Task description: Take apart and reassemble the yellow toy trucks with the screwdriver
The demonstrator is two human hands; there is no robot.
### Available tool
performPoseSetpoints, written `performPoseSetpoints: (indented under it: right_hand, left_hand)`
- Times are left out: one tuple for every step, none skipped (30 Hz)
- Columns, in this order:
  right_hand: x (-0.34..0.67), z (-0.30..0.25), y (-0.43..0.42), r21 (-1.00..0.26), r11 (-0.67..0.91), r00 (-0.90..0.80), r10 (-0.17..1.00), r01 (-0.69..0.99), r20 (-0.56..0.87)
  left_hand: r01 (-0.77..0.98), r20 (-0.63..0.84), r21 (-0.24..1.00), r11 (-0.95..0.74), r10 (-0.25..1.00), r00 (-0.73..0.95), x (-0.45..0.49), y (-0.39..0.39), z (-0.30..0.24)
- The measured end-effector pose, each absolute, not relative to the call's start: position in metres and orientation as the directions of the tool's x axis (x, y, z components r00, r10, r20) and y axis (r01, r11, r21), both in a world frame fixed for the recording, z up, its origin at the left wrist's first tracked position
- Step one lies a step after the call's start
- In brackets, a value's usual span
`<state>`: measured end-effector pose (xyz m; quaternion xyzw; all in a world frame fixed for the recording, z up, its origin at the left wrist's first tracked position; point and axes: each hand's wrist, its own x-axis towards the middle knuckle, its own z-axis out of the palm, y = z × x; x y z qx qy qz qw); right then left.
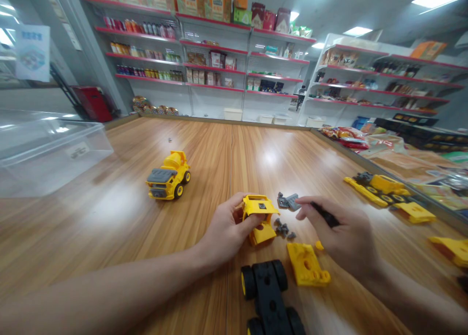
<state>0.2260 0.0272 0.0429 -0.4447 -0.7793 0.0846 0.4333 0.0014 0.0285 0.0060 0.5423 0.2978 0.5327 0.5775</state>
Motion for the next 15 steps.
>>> performPoseSetpoints:
  right_hand:
    - [0.231, 0.043, 0.034, -0.492, 0.567, -0.234, 0.778, 0.661, 0.583]
    - [0.236, 0.042, 0.041, -0.453, 0.553, -0.259, 0.787, 0.699, 0.561]
    - [0.240, 0.041, 0.047, -0.404, 0.549, -0.305, 0.793, 0.732, 0.527]
    - [0.244, 0.040, 0.053, -0.354, 0.551, -0.340, 0.792, 0.755, 0.508]
    - [0.247, 0.038, 0.057, -0.307, 0.548, -0.363, 0.791, 0.778, 0.493]
    - [0.250, 0.036, 0.061, -0.264, 0.543, -0.379, 0.791, 0.797, 0.481]
    - [0.252, 0.034, 0.065, -0.224, 0.532, -0.387, 0.793, 0.817, 0.470]
    - [0.253, 0.031, 0.067, -0.186, 0.516, -0.391, 0.798, 0.836, 0.458]
    - [0.254, 0.028, 0.069, -0.146, 0.495, -0.391, 0.807, 0.857, 0.443]
    - [0.254, 0.025, 0.070, -0.105, 0.469, -0.386, 0.818, 0.877, 0.425]
    - [0.253, 0.022, 0.070, -0.068, 0.443, -0.380, 0.830, 0.894, 0.408]
    - [0.252, 0.020, 0.071, -0.036, 0.420, -0.373, 0.840, 0.907, 0.394]
    - [0.251, 0.018, 0.070, -0.013, 0.401, -0.366, 0.848, 0.916, 0.382]
    - [0.250, 0.017, 0.070, 0.002, 0.391, -0.363, 0.854, 0.920, 0.372]
    - [0.249, 0.016, 0.069, 0.007, 0.387, -0.363, 0.858, 0.922, 0.364]
  left_hand:
    - [-0.298, 0.230, 0.943, -0.150, 0.939, 0.254, 0.001, 0.029, 0.005]
    - [-0.305, 0.231, 0.941, -0.148, 0.939, 0.255, 0.001, 0.030, 0.005]
    - [-0.313, 0.235, 0.938, -0.149, 0.937, 0.257, 0.001, 0.030, 0.005]
    - [-0.319, 0.240, 0.936, -0.151, 0.935, 0.261, 0.001, 0.030, 0.005]
    - [-0.323, 0.245, 0.934, -0.154, 0.933, 0.264, 0.001, 0.030, 0.005]
    - [-0.322, 0.249, 0.934, -0.157, 0.931, 0.266, 0.001, 0.031, 0.006]
    - [-0.317, 0.252, 0.934, -0.163, 0.931, 0.264, 0.001, 0.031, 0.007]
    - [-0.310, 0.254, 0.936, -0.168, 0.931, 0.262, 0.001, 0.031, 0.008]
    - [-0.302, 0.257, 0.937, -0.175, 0.931, 0.258, 0.001, 0.030, 0.009]
    - [-0.297, 0.262, 0.937, -0.182, 0.931, 0.255, 0.001, 0.030, 0.010]
    - [-0.294, 0.269, 0.936, -0.192, 0.930, 0.252, 0.001, 0.029, 0.010]
    - [-0.290, 0.279, 0.935, -0.203, 0.927, 0.252, 0.001, 0.028, 0.011]
    - [-0.286, 0.291, 0.933, -0.216, 0.923, 0.251, 0.001, 0.027, 0.011]
    - [-0.280, 0.304, 0.932, -0.232, 0.919, 0.250, 0.002, 0.027, 0.011]
    - [-0.272, 0.316, 0.930, -0.247, 0.916, 0.248, 0.002, 0.026, 0.011]
